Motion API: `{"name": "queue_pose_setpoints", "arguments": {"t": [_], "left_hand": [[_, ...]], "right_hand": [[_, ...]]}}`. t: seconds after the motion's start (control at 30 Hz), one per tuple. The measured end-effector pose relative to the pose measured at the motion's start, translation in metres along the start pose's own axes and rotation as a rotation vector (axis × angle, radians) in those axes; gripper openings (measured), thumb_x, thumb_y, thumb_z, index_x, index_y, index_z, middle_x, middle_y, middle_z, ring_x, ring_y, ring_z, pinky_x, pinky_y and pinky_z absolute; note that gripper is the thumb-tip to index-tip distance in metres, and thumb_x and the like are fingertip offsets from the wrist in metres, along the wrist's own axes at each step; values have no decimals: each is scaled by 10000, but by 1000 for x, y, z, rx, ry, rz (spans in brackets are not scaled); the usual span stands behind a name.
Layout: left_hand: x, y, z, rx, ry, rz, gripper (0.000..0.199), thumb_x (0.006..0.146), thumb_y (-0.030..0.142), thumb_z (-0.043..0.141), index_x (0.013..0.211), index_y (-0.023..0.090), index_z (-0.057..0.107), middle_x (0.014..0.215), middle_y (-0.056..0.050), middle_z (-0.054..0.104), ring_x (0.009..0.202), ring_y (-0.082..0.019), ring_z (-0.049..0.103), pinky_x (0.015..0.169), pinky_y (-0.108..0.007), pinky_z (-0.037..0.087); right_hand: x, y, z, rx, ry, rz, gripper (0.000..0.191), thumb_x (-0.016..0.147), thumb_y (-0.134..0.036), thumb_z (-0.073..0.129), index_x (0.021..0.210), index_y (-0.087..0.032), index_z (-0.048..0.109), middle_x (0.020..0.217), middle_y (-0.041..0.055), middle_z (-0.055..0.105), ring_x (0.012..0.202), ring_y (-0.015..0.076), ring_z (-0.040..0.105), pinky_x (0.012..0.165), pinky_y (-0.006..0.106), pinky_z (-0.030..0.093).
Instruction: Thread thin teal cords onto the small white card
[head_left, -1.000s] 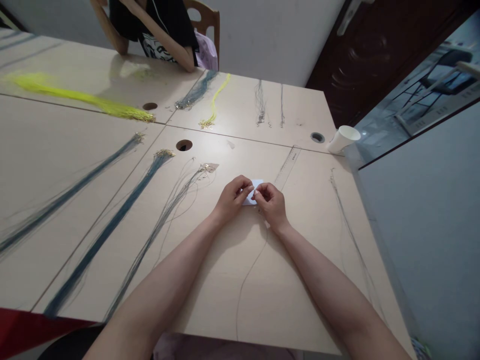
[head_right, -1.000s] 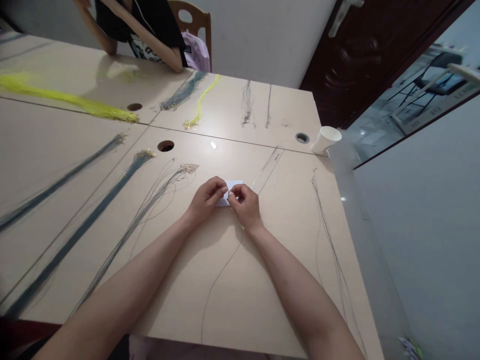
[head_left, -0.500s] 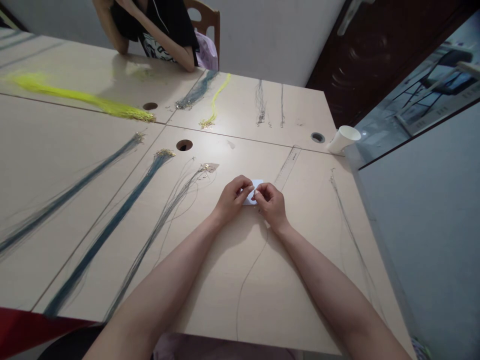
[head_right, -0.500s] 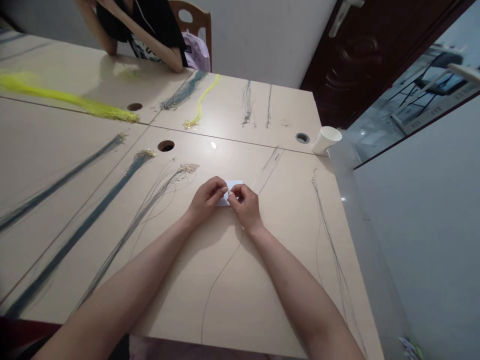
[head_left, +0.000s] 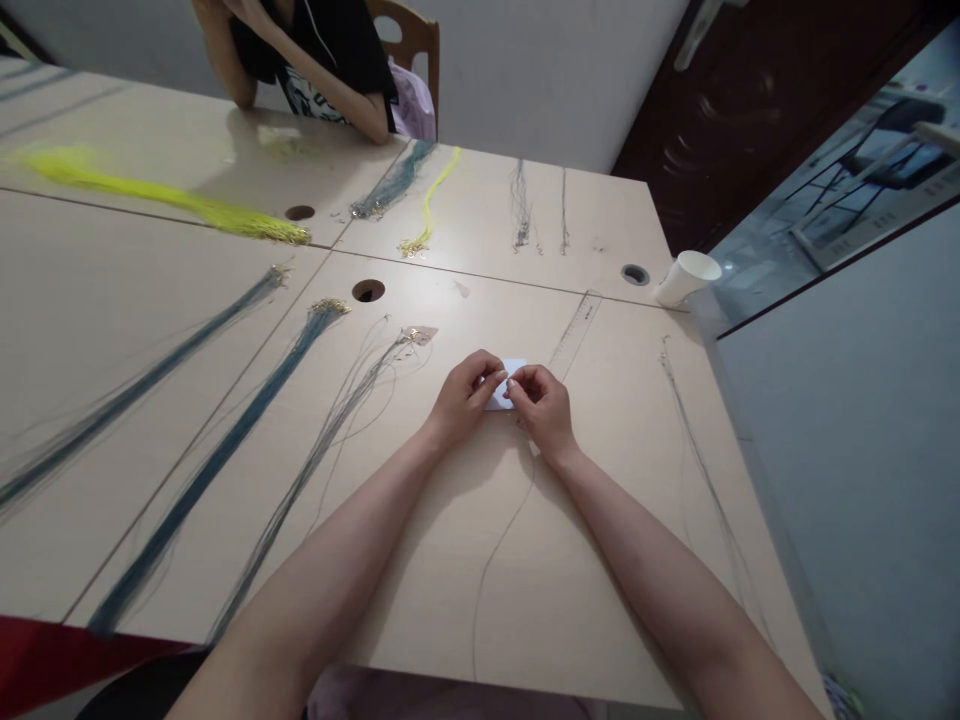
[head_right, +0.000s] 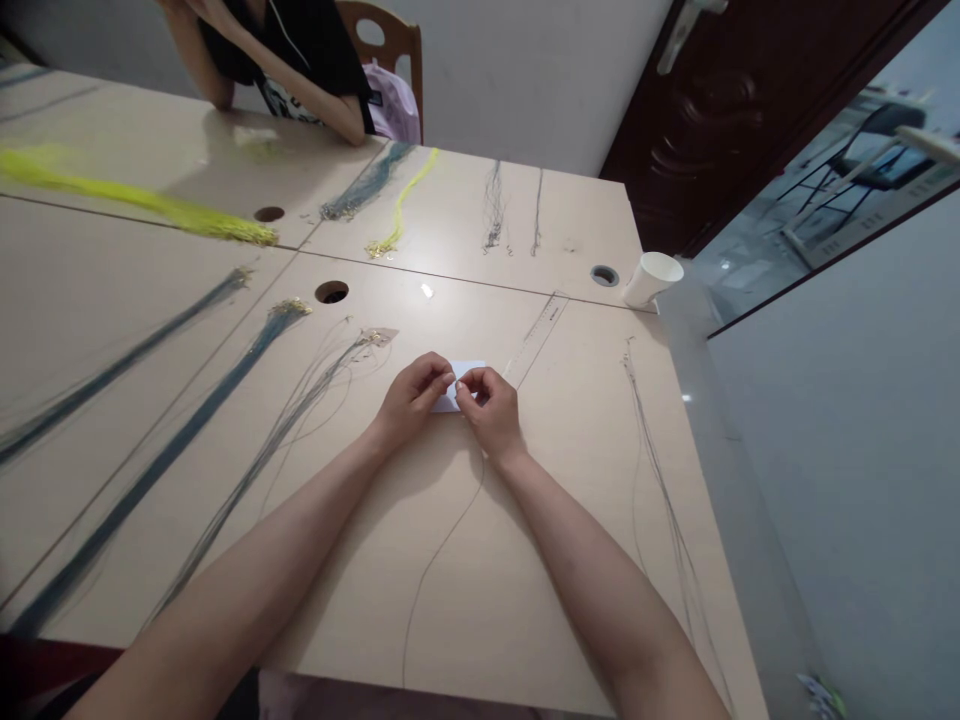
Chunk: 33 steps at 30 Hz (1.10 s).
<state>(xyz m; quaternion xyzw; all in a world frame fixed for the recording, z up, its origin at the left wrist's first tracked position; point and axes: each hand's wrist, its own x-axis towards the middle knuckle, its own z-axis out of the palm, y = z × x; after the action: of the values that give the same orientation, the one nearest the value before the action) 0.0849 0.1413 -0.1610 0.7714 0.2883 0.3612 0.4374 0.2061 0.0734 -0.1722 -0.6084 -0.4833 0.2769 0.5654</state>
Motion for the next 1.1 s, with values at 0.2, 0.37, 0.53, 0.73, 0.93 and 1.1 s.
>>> {"name": "queue_pose_setpoints", "arguments": {"t": [0.2,0.37,0.53,0.73,0.93,1.1], "left_hand": [[0,-1,0,-12,-4,-3,148,835,282,472,744,167,485,691,9,468,625,-101,407,584,-234,340],[0,-2,0,-14,-3,1,149,833,285,476,744,166,487,689,11,463,625,-101,404,584,-234,339],[0,-1,1,-13,-3,1,152,836,291,472,747,169,484,687,9,462,627,-104,406,587,-237,340],[0,-1,0,-4,1,3,153,835,290,470,744,168,487,695,6,469,624,-103,400,579,-236,334],[0,-2,0,-6,6,1,159,835,297,471,745,167,487,693,7,469,624,-102,404,582,-236,337],[0,-2,0,-2,6,2,151,833,288,474,743,168,487,688,10,465,622,-102,402,584,-238,334]], "right_hand": [[0,0,0,14,-2,3,106,772,-294,536,758,-189,541,682,-2,582,593,125,532,551,250,414],[0,0,-1,16,-6,1,104,768,-289,537,759,-186,541,674,-4,578,583,122,526,541,246,409],[0,0,0,6,5,5,103,766,-289,534,755,-187,538,675,-4,578,582,122,527,543,245,412],[0,1,0,17,11,7,110,764,-298,541,758,-188,540,671,-4,578,574,122,526,533,244,413],[0,1,0,16,4,9,115,765,-303,539,757,-189,538,675,-5,578,579,122,528,541,246,416],[0,0,0,37,-3,17,112,769,-300,540,754,-189,537,673,-4,577,581,122,528,538,245,414]]}}
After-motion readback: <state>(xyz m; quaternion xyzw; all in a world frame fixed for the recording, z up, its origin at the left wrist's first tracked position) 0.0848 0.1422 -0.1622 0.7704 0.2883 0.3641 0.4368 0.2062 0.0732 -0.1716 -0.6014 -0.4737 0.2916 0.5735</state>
